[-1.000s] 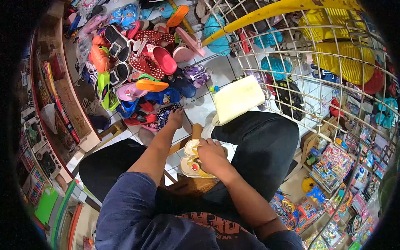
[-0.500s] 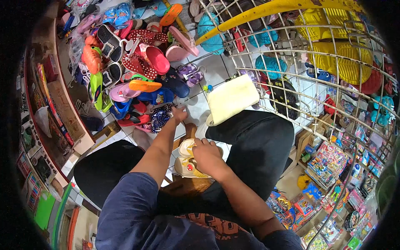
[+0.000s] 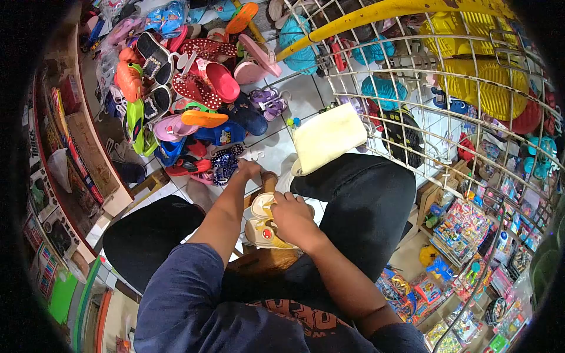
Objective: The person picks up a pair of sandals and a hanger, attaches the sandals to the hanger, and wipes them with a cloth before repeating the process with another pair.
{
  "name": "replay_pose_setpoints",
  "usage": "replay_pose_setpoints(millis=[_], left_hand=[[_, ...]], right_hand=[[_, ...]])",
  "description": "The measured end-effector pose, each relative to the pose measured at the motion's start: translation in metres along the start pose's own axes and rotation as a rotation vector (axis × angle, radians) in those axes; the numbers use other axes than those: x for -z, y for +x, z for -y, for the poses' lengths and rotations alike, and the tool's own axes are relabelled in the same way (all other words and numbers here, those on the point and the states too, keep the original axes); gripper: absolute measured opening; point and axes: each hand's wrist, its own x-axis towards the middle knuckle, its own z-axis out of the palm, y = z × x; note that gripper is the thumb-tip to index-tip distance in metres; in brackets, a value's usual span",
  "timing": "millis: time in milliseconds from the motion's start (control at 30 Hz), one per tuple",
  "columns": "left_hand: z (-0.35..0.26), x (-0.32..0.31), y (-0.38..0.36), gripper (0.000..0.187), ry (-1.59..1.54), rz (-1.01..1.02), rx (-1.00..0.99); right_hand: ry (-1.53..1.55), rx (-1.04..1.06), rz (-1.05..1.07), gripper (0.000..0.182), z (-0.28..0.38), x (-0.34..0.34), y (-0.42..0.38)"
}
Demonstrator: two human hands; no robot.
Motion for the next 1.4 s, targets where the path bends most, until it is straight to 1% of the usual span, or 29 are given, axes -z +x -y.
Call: replay_pose_setpoints(millis=[67,133,167,267,333,367,433,467,500,567,600,633,700,733,767,833,867,900,967,1000,1033,1100,1133,1167,1233,1267,1300,1367,1400], left_hand=[[0.013,-0.012,0.01,0.049,0.0,0.01,-0.021],[0.024,-0.022,0.007,0.045,0.154,-0.05,-0.186],[0.029,-0.027,0.006,0.045,0.154,-0.051,-0.183],[0.042,-0.032,-0.003,0.046,0.011,-0.086,-0.134],[0.051,-0.033,-0.006,0.034,-0.062,-0.276,-0.158],[0.055,-0.034,-0.008,0.034,-0.062,-0.28,-0.154],[0.056,-0.016,-0.024,0.04,-0.526,-0.226,0.018],[0.058,-0.003,-0.03,0.033,-0.412,-0.222,-0.047],[0.066,-0.003,-0.023,0.033,-0.41,-0.236,-0.046],[0.084,-0.007,0.002,0.028,-0.19,-0.363,-0.351],[0.066,0.017,-0.036,0.026,-0.481,-0.353,-0.186],[0.065,0.024,-0.041,0.026,-0.479,-0.374,-0.189],[0.064,0.038,-0.048,0.022,-0.333,-0.272,-0.214],[0.062,0.039,-0.058,0.022,-0.662,-0.225,-0.127],[0.061,0.043,-0.066,0.019,-0.703,-0.241,-0.123],[0.059,0.059,-0.099,0.015,-0.826,-0.252,-0.273],[0.058,0.066,-0.107,0.008,-0.953,-0.236,-0.238],[0.054,0.079,-0.131,0.008,-0.948,-0.262,-0.243],[0.035,0.109,-0.196,0.021,-1.099,-0.224,-0.181],[0.03,0.119,-0.2,0.036,-1.341,-0.246,-0.109],[0.023,0.133,-0.222,0.036,-1.334,-0.27,-0.119],[0.013,0.157,-0.265,0.045,-1.413,-0.312,-0.165],[0.016,0.166,-0.263,0.045,-1.48,-0.338,-0.235],[0.028,0.176,-0.265,0.044,-1.459,-0.269,-0.352],[0.006,0.18,-0.333,0.042,-1.663,-0.311,-0.444],[-0.01,0.182,-0.379,0.041,-1.802,-0.256,-0.401],[0.0,0.172,-0.38,0.042,-1.796,-0.164,-0.57],[-0.016,0.143,-0.44,0.045,-1.802,-0.17,-0.644],[-0.015,0.128,-0.448,0.049,-1.852,-0.129,-0.667]], right_hand=[[-0.015,0.015,-0.033,0.026,-0.001,-0.002,0.0],[-0.024,-0.004,0.021,0.026,0.0,0.003,0.001],[-0.033,-0.023,0.075,0.026,0.001,0.006,0.002],[-0.044,-0.037,0.108,0.026,0.004,0.01,0.003],[-0.059,-0.008,0.069,0.026,0.002,0.005,0.003],[-0.074,0.014,0.032,0.027,0.001,0.003,0.002],[-0.058,0.031,0.008,0.027,0.001,0.005,0.002],[-0.062,0.022,0.02,0.027,0.002,0.007,0.002],[-0.068,0.015,0.03,0.026,0.003,0.008,0.002],[-0.061,0.032,-0.004,0.025,0.001,0.006,0.002],[-0.079,0.044,-0.02,0.024,0.0,0.004,0.002],[-0.096,0.055,-0.037,0.023,-0.001,0.002,0.002],[-0.1,0.068,-0.034,0.022,0.0,0.005,0.004],[-0.095,0.069,-0.015,0.021,0.0,0.006,0.004],[-0.103,0.085,-0.034,0.021,-0.002,0.004,0.006],[-0.023,0.086,-0.035,0.021,-0.009,-0.002,0.01],[-0.04,0.073,-0.055,0.023,-0.011,-0.005,0.012],[-0.046,0.091,-0.073,0.023,-0.01,-0.004,0.01],[-0.051,0.036,-0.053,0.023,-0.007,0.002,0.007],[-0.013,0.025,-0.034,0.024,-0.009,-0.001,0.011],[-0.014,0.041,-0.054,0.024,-0.01,-0.002,0.011],[0.055,0.05,-0.113,0.025,-0.012,-0.005,0.012],[0.082,0.03,-0.169,0.022,-0.011,-0.008,0.016],[0.082,0.044,-0.188,0.022,-0.012,-0.01,0.018],[0.195,0.005,-0.222,0.016,-0.008,-0.003,0.016],[0.243,0.004,-0.23,0.016,-0.009,0.001,0.015],[0.245,0.017,-0.253,0.016,-0.01,0.002,0.016],[0.333,0.114,-0.431,0.018,-0.014,-0.004,0.019],[0.332,0.158,-0.563,0.018,-0.015,-0.009,0.021]])
